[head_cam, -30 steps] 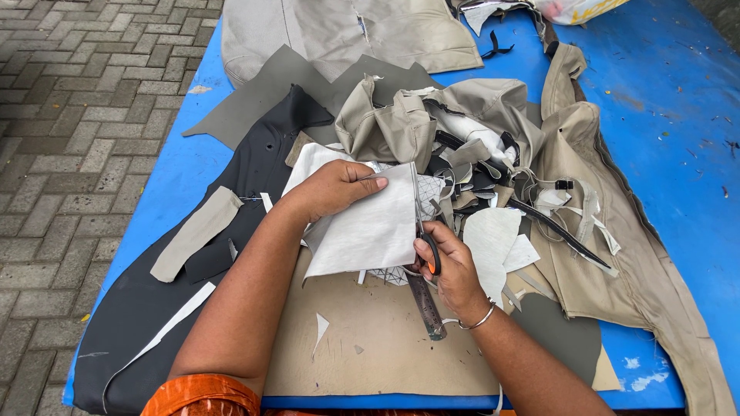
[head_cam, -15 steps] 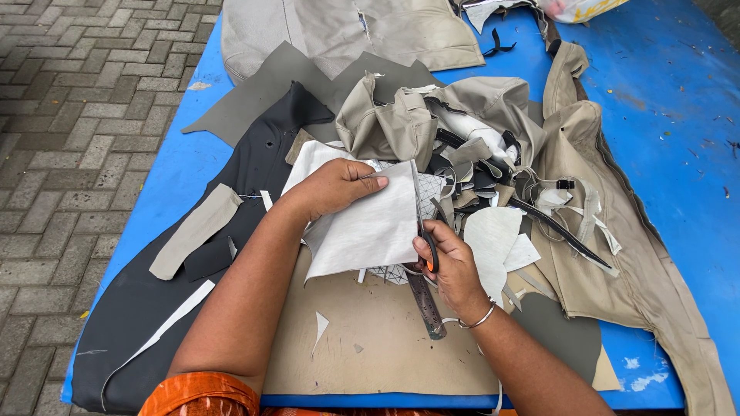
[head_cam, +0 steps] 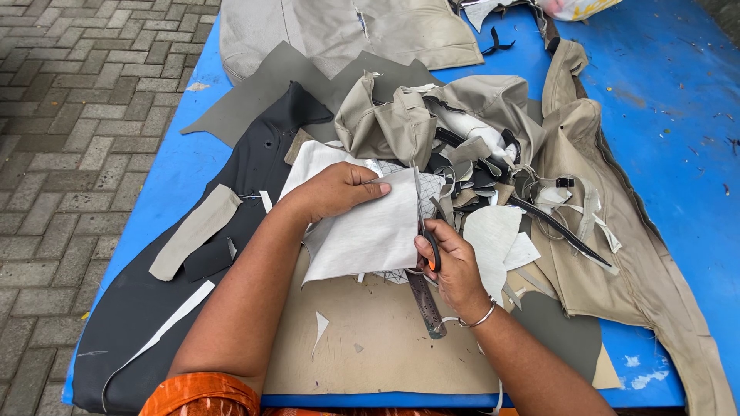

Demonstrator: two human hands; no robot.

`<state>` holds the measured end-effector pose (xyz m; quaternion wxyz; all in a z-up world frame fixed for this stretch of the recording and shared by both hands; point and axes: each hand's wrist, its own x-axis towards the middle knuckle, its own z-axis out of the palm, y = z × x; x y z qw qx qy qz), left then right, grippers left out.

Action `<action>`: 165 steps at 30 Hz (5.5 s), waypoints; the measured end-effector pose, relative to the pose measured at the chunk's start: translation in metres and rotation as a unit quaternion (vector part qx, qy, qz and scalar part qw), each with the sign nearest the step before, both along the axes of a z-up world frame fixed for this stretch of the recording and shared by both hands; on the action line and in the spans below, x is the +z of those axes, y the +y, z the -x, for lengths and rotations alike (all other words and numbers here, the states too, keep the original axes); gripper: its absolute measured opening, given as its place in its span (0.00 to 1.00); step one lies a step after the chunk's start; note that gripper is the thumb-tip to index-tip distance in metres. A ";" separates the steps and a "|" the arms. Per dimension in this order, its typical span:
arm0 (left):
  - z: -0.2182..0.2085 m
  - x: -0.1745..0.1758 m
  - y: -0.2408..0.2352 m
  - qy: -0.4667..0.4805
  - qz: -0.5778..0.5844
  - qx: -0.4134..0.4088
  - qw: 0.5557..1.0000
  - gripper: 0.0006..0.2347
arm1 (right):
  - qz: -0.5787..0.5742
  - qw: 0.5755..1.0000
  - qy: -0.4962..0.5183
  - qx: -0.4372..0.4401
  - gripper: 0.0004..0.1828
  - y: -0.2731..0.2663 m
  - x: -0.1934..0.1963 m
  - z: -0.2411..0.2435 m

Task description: Marking and cutting leather pieces on a cutting table.

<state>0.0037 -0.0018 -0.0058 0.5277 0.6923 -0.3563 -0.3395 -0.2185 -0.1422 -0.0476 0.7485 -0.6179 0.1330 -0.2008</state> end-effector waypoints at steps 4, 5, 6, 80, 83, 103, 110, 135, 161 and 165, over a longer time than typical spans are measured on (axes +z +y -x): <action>0.003 0.005 0.002 -0.002 -0.006 -0.009 1.000 0.10 | 0.000 1.000 -0.007 0.005 0.13 0.003 0.006 0.001; 0.006 0.009 0.004 -0.009 -0.013 -0.018 1.000 0.11 | 0.004 1.000 -0.008 0.005 0.13 0.004 0.007 0.000; 0.010 0.012 0.006 -0.016 -0.021 -0.027 0.999 0.11 | 0.007 1.000 -0.009 0.005 0.13 0.006 0.008 0.001; 0.048 -0.004 0.018 -0.347 -0.099 0.112 0.926 0.19 | 0.327 0.931 0.158 -0.024 0.19 -0.034 0.026 0.000; 0.054 -0.013 -0.001 -0.343 -0.089 0.091 0.931 0.19 | 0.407 0.899 0.156 -0.045 0.16 -0.042 0.028 0.001; -0.154 -0.049 -0.128 -0.401 -0.266 0.136 0.866 0.30 | 0.691 0.607 0.392 0.018 0.21 -0.093 0.029 0.016; -0.105 0.071 -0.080 0.020 0.090 0.342 0.935 0.08 | 0.734 0.596 0.326 -0.018 0.15 -0.088 0.006 0.015; 0.062 0.114 0.045 0.249 0.195 0.307 0.898 0.13 | 0.268 0.936 0.224 0.047 0.27 -0.102 0.035 0.015; 0.082 0.024 0.055 0.427 0.222 0.101 0.871 0.10 | 0.378 0.924 -0.056 -0.018 0.22 -0.021 0.079 -0.043; 0.050 -0.011 0.050 0.391 0.234 0.200 0.867 0.18 | 0.263 0.959 -0.095 -0.041 0.24 -0.015 0.072 -0.042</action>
